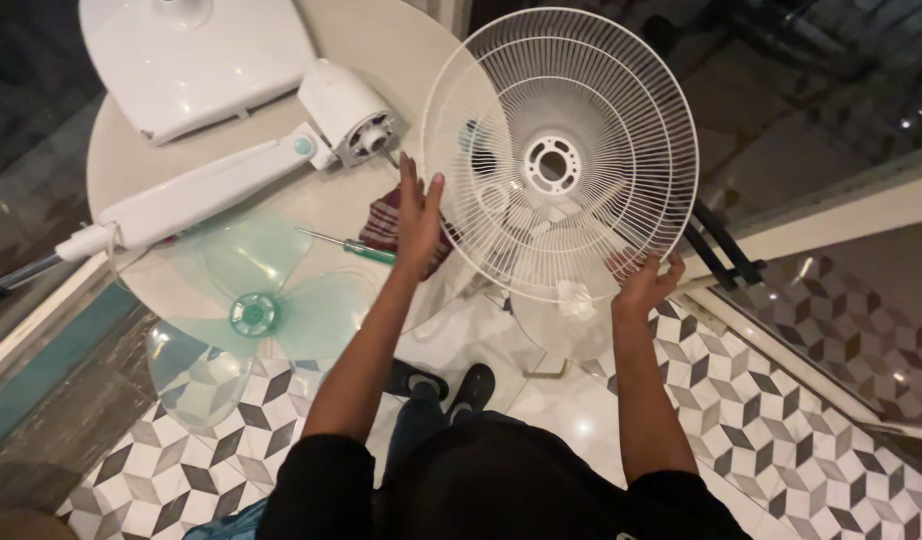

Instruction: The person disassembles a standing fan by removing the front grille, fan blades, and rear grille. They place the removed parts on the floor and table, then use a screwdriver on the fan's neck assembly.

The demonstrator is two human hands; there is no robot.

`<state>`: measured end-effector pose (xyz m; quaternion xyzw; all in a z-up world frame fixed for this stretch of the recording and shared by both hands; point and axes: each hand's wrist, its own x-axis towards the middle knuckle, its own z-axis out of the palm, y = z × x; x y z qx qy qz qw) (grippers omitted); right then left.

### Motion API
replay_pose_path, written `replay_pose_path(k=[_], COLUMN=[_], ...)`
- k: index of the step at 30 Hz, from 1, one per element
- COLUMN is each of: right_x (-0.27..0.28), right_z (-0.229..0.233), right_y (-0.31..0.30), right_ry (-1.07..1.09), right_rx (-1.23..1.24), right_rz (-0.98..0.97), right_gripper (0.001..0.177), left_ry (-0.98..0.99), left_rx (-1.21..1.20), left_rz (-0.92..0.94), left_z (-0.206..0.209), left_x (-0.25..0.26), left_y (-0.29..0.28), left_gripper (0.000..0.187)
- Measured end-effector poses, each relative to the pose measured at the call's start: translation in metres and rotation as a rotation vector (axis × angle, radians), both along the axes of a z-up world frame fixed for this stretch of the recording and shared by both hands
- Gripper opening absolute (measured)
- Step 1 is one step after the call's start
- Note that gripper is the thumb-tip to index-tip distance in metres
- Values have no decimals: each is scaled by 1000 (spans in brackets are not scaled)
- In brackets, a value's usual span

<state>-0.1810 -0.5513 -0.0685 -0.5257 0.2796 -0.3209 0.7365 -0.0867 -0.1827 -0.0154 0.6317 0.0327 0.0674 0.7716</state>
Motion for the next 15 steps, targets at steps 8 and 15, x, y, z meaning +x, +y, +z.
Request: replay_pose_path(k=[8,15], right_x=[-51,-128], right_z=[25,-22], right_y=[-6,-29], right_ry=[61,-14], right_rx=[-73,-427], right_rz=[-21,-207], right_gripper=[37,28], left_ry=[38,25], left_rx=[-31,-88], left_rz=[-100,-231], left_z=[-12,-27], left_x=[-17,-53], left_y=[-17,-50], left_gripper=[60,62])
